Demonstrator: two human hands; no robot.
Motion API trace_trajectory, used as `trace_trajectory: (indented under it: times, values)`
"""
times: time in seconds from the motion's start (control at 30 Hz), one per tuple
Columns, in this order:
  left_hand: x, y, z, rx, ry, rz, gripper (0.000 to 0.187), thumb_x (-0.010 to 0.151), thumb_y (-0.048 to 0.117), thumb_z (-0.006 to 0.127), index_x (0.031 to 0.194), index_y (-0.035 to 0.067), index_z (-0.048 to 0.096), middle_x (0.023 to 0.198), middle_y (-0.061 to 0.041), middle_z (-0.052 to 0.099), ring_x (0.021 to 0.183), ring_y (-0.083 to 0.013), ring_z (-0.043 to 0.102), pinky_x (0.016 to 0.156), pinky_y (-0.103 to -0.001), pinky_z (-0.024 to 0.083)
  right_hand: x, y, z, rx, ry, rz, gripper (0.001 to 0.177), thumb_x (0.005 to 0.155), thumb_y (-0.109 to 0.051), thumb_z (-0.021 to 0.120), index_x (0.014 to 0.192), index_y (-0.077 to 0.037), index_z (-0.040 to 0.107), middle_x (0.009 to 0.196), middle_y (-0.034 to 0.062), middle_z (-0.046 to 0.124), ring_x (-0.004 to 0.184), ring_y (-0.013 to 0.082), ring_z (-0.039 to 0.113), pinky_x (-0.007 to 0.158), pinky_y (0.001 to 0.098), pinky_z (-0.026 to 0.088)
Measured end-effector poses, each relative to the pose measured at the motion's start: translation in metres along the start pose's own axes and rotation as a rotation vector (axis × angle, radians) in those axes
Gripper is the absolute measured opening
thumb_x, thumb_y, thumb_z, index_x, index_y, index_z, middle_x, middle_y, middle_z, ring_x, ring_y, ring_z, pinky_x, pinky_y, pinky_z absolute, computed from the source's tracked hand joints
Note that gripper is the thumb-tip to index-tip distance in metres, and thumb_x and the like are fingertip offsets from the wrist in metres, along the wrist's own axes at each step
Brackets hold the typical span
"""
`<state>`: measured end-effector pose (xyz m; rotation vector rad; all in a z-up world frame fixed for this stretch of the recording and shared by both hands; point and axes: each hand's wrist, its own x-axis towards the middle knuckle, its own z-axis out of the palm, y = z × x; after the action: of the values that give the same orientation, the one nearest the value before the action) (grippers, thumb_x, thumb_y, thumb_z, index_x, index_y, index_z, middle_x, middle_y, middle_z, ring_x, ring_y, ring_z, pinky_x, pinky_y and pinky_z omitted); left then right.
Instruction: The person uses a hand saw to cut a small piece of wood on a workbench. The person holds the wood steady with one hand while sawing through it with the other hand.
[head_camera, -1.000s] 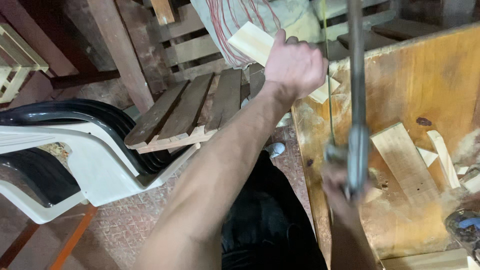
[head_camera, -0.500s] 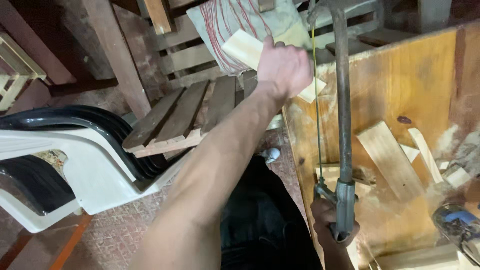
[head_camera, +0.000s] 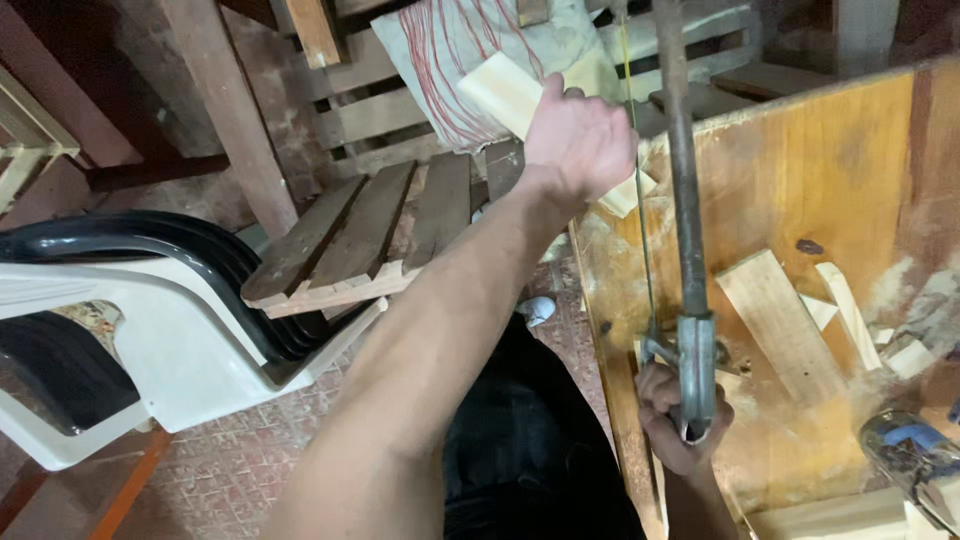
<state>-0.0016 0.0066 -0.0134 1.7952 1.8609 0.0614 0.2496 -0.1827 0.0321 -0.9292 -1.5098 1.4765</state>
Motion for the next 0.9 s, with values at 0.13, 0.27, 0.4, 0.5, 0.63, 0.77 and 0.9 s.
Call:
trace_trajectory:
  times: [0.13,0.27,0.4,0.5,0.63,0.77,0.9]
  values:
    - [-0.002,-0.001,-0.001,0.002,0.045,0.036,0.038,0.086,0.026,0.033,0.05,0.021,0.045,0.045,0.004,0.05,0.059,-0.0168,0.053,0.103,-0.053,0.036,-0.002,0.0,0.005,0.127,0.023,-0.023,0.019,0.071,0.009,0.058,0.075,-0.003,0.044,0.063,0.008,0.036,0.052,0.0208,0.038,0.055,0.035,0.033]
    - [-0.005,-0.007,0.004,0.151,0.157,0.186,0.038,0.09,0.031,0.041,0.054,0.017,0.045,0.054,0.001,0.053,0.069,-0.0226,0.053,0.094,-0.052,0.037,-0.005,0.001,0.002,0.166,0.058,-0.028,0.016,0.077,0.004,0.058,0.079,-0.003,0.044,0.064,0.0079,0.032,0.054,0.0196,0.031,0.056,0.0342,0.029]
    - [-0.037,-0.001,-0.014,-0.063,0.517,0.191,0.018,0.085,0.016,0.039,0.095,0.008,0.05,0.107,-0.018,0.061,0.108,-0.0313,0.058,0.098,-0.061,0.043,-0.002,-0.005,0.007,0.088,0.076,0.006,0.019,0.069,0.011,0.054,0.074,-0.002,0.041,0.062,0.008,0.035,0.054,0.0201,0.036,0.053,0.0335,0.035]
    - [-0.078,0.025,-0.014,-0.56,0.651,-0.43,0.062,0.097,0.044,0.039,0.143,0.004,0.047,0.151,-0.017,0.054,0.147,-0.0317,0.047,0.122,-0.062,0.023,-0.017,0.013,0.007,0.143,0.098,0.016,0.017,0.079,0.001,0.058,0.08,-0.009,0.045,0.068,0.0036,0.038,0.061,0.0175,0.039,0.059,0.0323,0.036]
    - [-0.089,0.049,-0.001,-0.766,0.493,-0.653,0.089,0.097,0.04,0.058,0.159,-0.004,0.012,0.17,-0.022,0.018,0.159,-0.0367,0.016,0.126,-0.058,0.014,-0.021,0.032,0.008,0.257,0.025,-0.107,0.017,0.086,-0.006,0.064,0.084,-0.008,0.047,0.07,0.0041,0.037,0.056,0.0186,0.036,0.056,0.034,0.034]
    - [-0.087,0.056,-0.017,-1.229,0.218,-0.768,0.053,0.099,0.025,0.057,0.148,0.012,0.042,0.139,-0.006,0.069,0.129,-0.0311,0.064,0.111,-0.052,0.049,-0.023,0.029,0.005,0.244,0.106,-0.076,0.016,0.077,0.001,0.061,0.083,-0.006,0.047,0.064,0.0079,0.041,0.053,0.0215,0.042,0.055,0.0363,0.035]
    - [-0.082,0.039,0.004,-1.012,0.174,-0.697,0.052,0.094,0.044,0.056,0.137,0.016,0.049,0.133,-0.009,0.07,0.12,-0.0353,0.065,0.097,-0.055,0.051,0.0,-0.004,-0.003,0.264,0.069,-0.081,0.017,0.085,-0.009,0.061,0.082,-0.007,0.044,0.063,0.0073,0.035,0.054,0.0193,0.034,0.057,0.0345,0.031]
